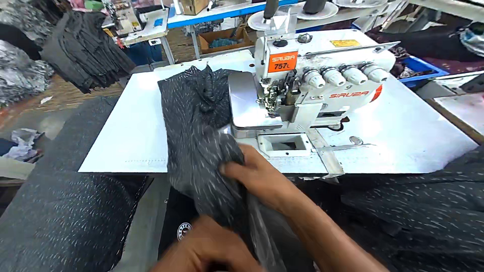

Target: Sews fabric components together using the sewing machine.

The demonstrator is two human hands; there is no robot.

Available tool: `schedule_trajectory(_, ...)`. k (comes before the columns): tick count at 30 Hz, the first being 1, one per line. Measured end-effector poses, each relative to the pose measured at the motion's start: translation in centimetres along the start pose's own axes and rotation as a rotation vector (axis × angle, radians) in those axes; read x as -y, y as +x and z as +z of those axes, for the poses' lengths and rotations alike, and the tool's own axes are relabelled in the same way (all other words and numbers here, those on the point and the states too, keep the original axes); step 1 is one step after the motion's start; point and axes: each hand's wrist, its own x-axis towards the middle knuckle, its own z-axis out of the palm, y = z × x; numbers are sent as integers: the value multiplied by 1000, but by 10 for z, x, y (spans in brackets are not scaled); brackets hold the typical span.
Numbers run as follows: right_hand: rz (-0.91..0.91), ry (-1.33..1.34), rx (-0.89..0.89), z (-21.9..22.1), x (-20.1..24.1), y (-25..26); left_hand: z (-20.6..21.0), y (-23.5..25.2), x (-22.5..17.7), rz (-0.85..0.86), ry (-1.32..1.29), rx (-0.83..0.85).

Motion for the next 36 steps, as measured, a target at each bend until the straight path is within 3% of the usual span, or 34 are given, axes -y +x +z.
schedule_trajectory(3, -77, 5, 200, -4, -26, -58, -85, -6, -13, -99, 335, -653)
schedule_trajectory(5, -116, -50, 281, -6, -40, -73, -146, 9, 3, -190, 592, -804)
schedule_trajectory(8, -197, -304, 253, 16, -50, -82, -189, 47, 27, -279, 770, -765)
schedule_trajectory(10, -214, -458, 259, 23, -55, -84, -184, 84, 30, -165, 917, -673)
schedule_trajectory(12, -176, -540, 267, 23, -64, -86, -177, 119, 35, -32, 1090, -412)
schedule_trajectory(15, -209, -740, 172, 26, -62, -92, -176, 158, 62, -5, 1339, 86)
schedule_trajectory(18, -361, -966, 151, 27, -41, -125, -184, 160, 91, 127, 1421, 259)
schedule_trajectory(20, -229, -1049, 198, 13, -20, -162, -176, 136, 97, 190, 1288, 186)
schedule_trajectory(24, 270, -1053, 162, -33, 6, -223, -118, 57, 102, 215, 851, -229)
schedule_trajectory(28, 625, -979, 366, -45, -16, -235, -60, 11, 104, 158, 568, -378)
schedule_trajectory(29, 568, -957, 371, -43, -28, -233, -51, 7, 107, 143, 526, -404)
schedule_trajectory(31, 194, -900, 204, -39, -56, -216, -37, 2, 111, 96, 445, -485)
schedule_trajectory(33, -105, -832, -21, -38, -73, -167, -30, 4, 109, 58, 381, -543)
schedule_trajectory(36, -384, -741, -250, -32, -81, -91, -27, 4, 103, 48, 345, -564)
